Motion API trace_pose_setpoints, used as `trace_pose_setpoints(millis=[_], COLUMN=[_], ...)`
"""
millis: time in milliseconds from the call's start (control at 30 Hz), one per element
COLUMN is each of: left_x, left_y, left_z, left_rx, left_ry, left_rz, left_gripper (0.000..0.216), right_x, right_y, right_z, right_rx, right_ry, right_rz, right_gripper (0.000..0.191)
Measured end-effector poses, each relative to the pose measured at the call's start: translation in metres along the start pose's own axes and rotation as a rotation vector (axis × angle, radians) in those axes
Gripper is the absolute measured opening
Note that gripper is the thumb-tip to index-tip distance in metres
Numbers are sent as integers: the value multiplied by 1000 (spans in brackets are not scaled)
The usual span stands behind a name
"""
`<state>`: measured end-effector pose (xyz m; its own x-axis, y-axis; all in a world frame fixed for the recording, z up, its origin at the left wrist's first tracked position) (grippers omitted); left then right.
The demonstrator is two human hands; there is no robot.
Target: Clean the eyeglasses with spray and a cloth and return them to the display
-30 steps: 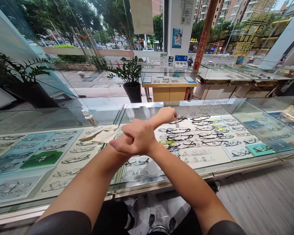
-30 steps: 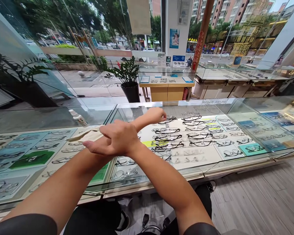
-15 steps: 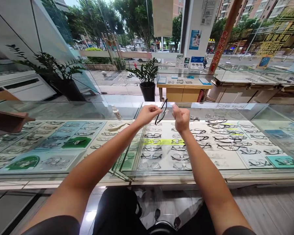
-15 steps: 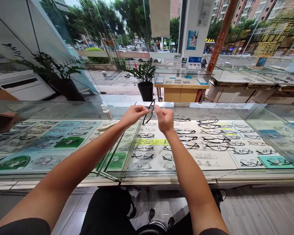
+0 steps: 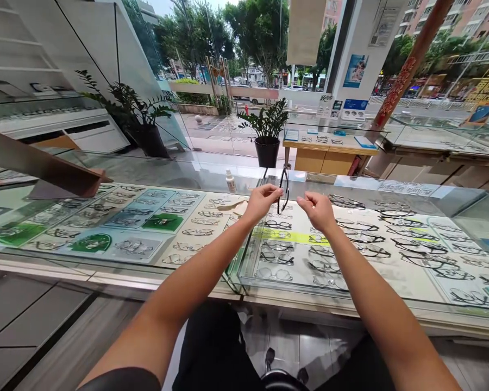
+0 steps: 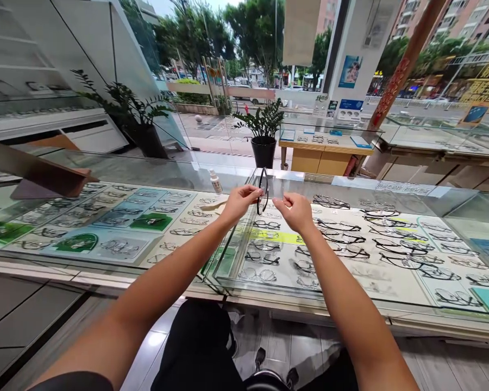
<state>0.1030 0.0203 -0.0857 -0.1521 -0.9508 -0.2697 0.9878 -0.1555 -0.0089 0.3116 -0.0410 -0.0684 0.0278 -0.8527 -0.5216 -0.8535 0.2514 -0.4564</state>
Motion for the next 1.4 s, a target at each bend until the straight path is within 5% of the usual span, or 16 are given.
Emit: trace_pose_setpoints(millis=[400,567,800,1033,1167,1400], left_x=[13,13,12,3,3,6], left_y=[11,11,10,0,1,2], left_z=[15,15,14,8,6,10], left_rx=[-19,-15,-54,-93,-64,-157], left_ry=[66,60,108,118,125,164], left_rz=[-93,-94,-110,-81,-83,-88], left_gripper=[50,51,48,46,48,43], right_x=[2,1,2,-4,-2,-1], right_y=[15,13,18,3,8,13], right_z=[5,8,6,9,8,9], right_rx=[-204,-280,-286,-264,-286,-199], right_ry=[56,165,211,212,229,198], right_rz=[-35,-48,-107,8,-101,-83], right_gripper=[65,41,44,36,42,27])
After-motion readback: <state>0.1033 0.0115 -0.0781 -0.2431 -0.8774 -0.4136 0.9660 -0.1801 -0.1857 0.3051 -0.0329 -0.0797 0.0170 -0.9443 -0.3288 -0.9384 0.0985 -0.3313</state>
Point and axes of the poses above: each hand's wrist, its own x-axis away from the middle knuckle, its own y-axis out of the palm, z = x × y, the point moved 2 cm from there along -x, towards the middle knuckle, and after that the axes turned 1 degree about -x, right-handed, at the moved point
